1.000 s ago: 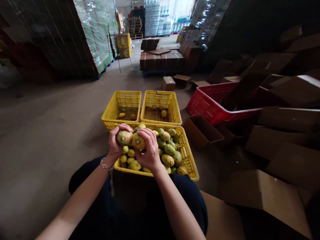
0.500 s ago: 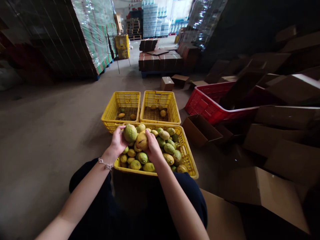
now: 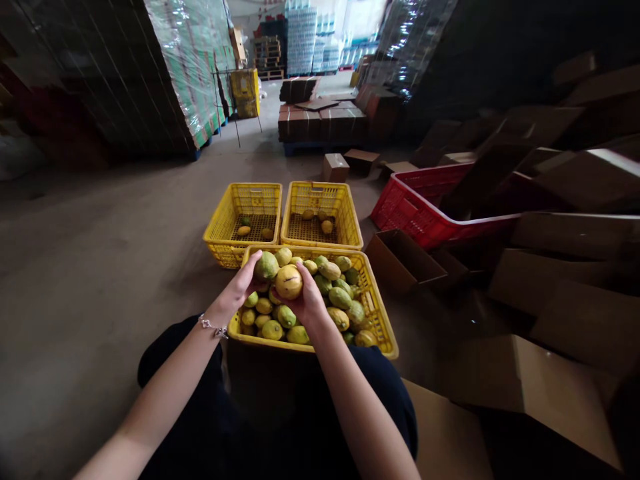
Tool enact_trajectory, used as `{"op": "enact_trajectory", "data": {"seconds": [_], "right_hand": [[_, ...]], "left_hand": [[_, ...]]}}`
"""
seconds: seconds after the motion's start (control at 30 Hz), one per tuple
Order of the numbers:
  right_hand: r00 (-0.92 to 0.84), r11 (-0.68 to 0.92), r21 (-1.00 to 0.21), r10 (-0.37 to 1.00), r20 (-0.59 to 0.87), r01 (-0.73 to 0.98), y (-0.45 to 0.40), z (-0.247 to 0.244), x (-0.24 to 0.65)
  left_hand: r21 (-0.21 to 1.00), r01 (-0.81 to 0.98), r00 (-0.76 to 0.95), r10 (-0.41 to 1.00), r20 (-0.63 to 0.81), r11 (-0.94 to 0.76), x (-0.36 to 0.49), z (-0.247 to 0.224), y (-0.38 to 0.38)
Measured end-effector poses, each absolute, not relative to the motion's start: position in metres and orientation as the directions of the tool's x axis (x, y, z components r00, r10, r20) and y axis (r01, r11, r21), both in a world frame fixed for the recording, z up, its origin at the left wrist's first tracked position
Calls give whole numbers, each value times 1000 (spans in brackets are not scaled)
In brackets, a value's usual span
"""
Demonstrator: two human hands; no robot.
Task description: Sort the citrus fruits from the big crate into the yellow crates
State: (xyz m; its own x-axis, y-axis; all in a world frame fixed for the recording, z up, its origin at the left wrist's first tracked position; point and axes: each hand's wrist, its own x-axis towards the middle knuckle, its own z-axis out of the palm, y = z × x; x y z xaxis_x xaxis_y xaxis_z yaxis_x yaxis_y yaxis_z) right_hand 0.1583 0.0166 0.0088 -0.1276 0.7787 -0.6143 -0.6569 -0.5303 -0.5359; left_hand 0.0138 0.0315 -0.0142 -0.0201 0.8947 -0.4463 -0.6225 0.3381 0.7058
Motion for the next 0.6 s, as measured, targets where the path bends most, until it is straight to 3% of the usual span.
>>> {"op": "enact_trajectory", "data": {"seconds": [0.13,0.37,0.6], "right_hand": [[-131,-534,-534,776,-617,-655,16,7,157],[-157,-544,-500,767,-622,-674,18,9,158],[-193,-582,-433,722,-664,-688,18,16,163]], "left_hand": [[765,-517,-87,866,-493,383,13,-14,33],[625,-584,81,803,-590,518,16,-6,36],[501,-687,167,785,-597,527,18,-3,33]]}}
